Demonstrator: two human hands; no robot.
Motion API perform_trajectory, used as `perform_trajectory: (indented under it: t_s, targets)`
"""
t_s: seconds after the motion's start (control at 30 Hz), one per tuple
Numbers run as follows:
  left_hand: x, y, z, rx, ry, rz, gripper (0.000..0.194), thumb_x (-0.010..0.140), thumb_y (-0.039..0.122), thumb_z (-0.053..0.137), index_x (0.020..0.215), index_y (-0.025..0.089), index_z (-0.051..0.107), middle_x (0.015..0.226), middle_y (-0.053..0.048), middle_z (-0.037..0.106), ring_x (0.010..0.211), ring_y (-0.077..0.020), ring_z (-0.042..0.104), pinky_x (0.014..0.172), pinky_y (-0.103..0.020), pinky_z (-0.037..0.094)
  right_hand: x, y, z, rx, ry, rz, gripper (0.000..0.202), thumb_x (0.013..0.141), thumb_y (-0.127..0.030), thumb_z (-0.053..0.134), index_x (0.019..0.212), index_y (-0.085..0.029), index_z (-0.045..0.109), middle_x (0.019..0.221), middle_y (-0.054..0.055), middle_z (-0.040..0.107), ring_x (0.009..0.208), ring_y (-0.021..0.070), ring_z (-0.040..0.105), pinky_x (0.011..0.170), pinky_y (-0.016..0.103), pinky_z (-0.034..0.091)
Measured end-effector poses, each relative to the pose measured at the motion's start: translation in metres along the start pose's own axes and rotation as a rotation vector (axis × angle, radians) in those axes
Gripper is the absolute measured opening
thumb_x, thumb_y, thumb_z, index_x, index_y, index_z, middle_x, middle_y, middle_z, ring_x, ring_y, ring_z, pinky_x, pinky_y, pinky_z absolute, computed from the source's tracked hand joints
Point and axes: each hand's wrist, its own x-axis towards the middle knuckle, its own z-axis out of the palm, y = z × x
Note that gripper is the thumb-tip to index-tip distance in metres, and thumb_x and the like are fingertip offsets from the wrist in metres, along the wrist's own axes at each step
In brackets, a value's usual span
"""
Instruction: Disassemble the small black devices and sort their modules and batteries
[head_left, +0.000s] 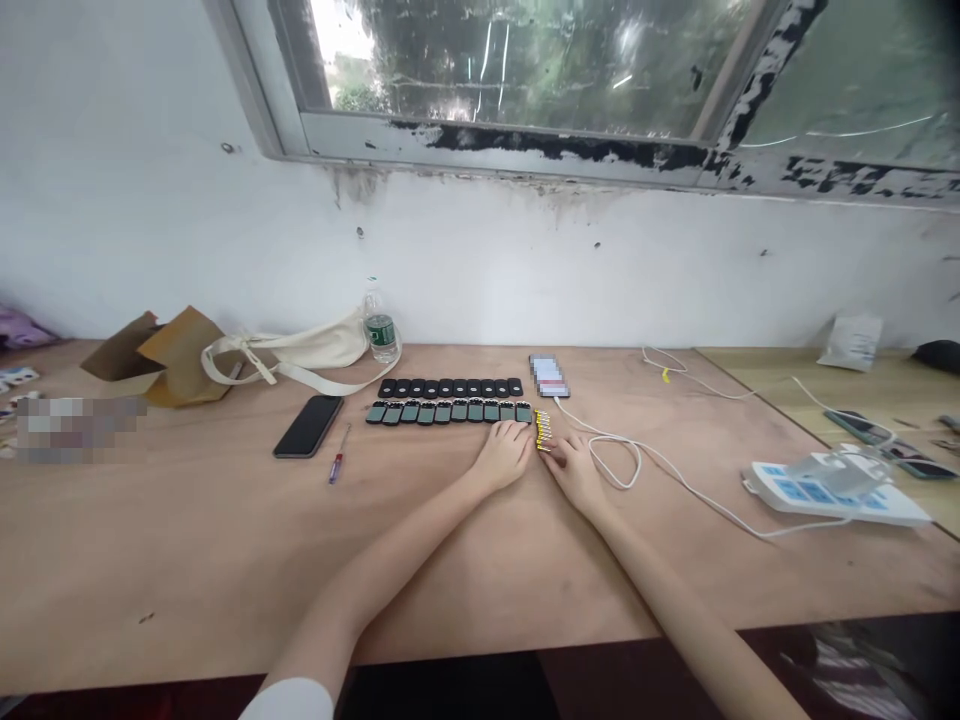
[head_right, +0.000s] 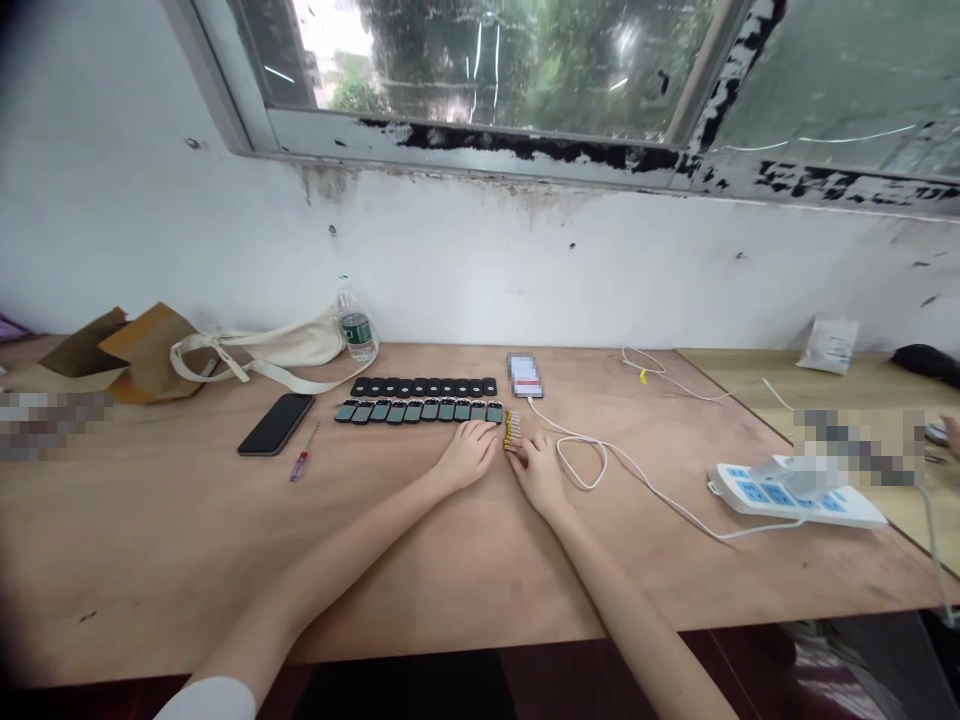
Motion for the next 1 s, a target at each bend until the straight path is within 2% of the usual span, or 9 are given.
perform_trajectory:
  t_s: [0.1, 0.23, 0.33, 0.43, 0.57, 0.7, 0.83, 1.0]
  targets:
    - [-0.014, -0.006, -0.012, -0.031, -0.017, 0.031, 0.031, 0.094, 0.021, 0.033, 0.109, 0.016, 0.059, 0.120, -0.010, 0.058, 0.113, -0.0209, 0.049, 0.098, -0.040, 0.039, -0.001, -0.006, -0.001, -0.046, -0.013, -0.066, 0.018, 0.086, -0.031, 0.051, 0.096, -0.022, 0.062, 0.090, 0.008, 0.057, 0.089, 0.0254, 0.051, 0.079, 0.039, 0.046]
    - [-0.041, -0.029, -0.033, -0.044, -0.004, 0.018, 0.030, 0.090, 0.017, 0.037, 0.111, 0.016, 0.058, 0.121, -0.011, 0.057, 0.113, -0.0225, 0.049, 0.098, -0.041, 0.041, -0.003, -0.020, -0.002, -0.105, -0.071, -0.198, 0.018, 0.088, -0.028, 0.047, 0.095, -0.021, 0.062, 0.096, 0.010, 0.058, 0.091, 0.0257, 0.050, 0.080, 0.039, 0.045]
    - [-0.056, -0.047, -0.045, 0.024, 0.029, -0.067, 0.033, 0.087, 0.014, 0.037, 0.112, 0.014, 0.058, 0.124, -0.012, 0.054, 0.116, -0.0239, 0.046, 0.101, -0.042, 0.039, 0.000, -0.034, 0.002, -0.101, -0.125, -0.249, 0.020, 0.090, -0.026, 0.043, 0.095, -0.020, 0.061, 0.095, 0.010, 0.057, 0.092, 0.0256, 0.050, 0.082, 0.038, 0.045]
    - [-0.060, -0.055, -0.048, 0.118, 0.054, -0.185, 0.037, 0.086, 0.015, 0.039, 0.119, 0.013, 0.055, 0.130, -0.014, 0.050, 0.122, -0.0266, 0.042, 0.104, -0.046, 0.035, 0.010, -0.051, 0.015, -0.082, -0.141, -0.248, 0.022, 0.090, -0.023, 0.040, 0.100, -0.020, 0.060, 0.097, 0.010, 0.057, 0.095, 0.0254, 0.051, 0.084, 0.039, 0.045]
    - [-0.056, -0.056, -0.041, 0.236, 0.049, -0.365, 0.046, 0.085, 0.022, 0.042, 0.130, 0.017, 0.047, 0.142, -0.015, 0.039, 0.129, -0.0339, 0.033, 0.106, -0.057, 0.025, 0.030, -0.071, 0.044, -0.113, -0.083, -0.196, 0.031, 0.088, -0.024, 0.041, 0.115, -0.018, 0.056, 0.117, 0.014, 0.055, 0.110, 0.0283, 0.047, 0.094, 0.045, 0.039]
    - [-0.057, -0.062, -0.035, 0.279, 0.045, -0.497, 0.053, 0.086, 0.032, 0.044, 0.138, 0.023, 0.040, 0.149, -0.012, 0.029, 0.134, -0.0419, 0.022, 0.103, -0.066, 0.021, 0.042, -0.079, 0.069, -0.203, 0.000, 0.002, 0.045, 0.088, -0.035, 0.041, 0.130, -0.020, 0.048, 0.141, 0.016, 0.038, 0.129, 0.0385, 0.029, 0.102, 0.060, 0.022]
    - [-0.061, -0.070, -0.030, 0.272, 0.046, -0.505, 0.052, 0.087, 0.036, 0.043, 0.138, 0.023, 0.041, 0.150, -0.012, 0.026, 0.135, -0.0440, 0.020, 0.104, -0.066, 0.020, 0.042, -0.074, 0.080, -0.214, 0.021, 0.152, 0.050, 0.089, -0.040, 0.039, 0.134, -0.021, 0.045, 0.145, 0.016, 0.033, 0.134, 0.0438, 0.020, 0.100, 0.066, 0.017]
    - [-0.061, -0.071, -0.029, 0.269, 0.021, -0.489, 0.052, 0.088, 0.037, 0.042, 0.138, 0.023, 0.041, 0.149, -0.012, 0.029, 0.136, -0.0424, 0.019, 0.106, -0.064, 0.018, 0.041, -0.069, 0.082, -0.227, -0.010, 0.147, 0.050, 0.089, -0.041, 0.040, 0.133, -0.020, 0.047, 0.143, 0.015, 0.036, 0.135, 0.0439, 0.018, 0.102, 0.063, 0.019]
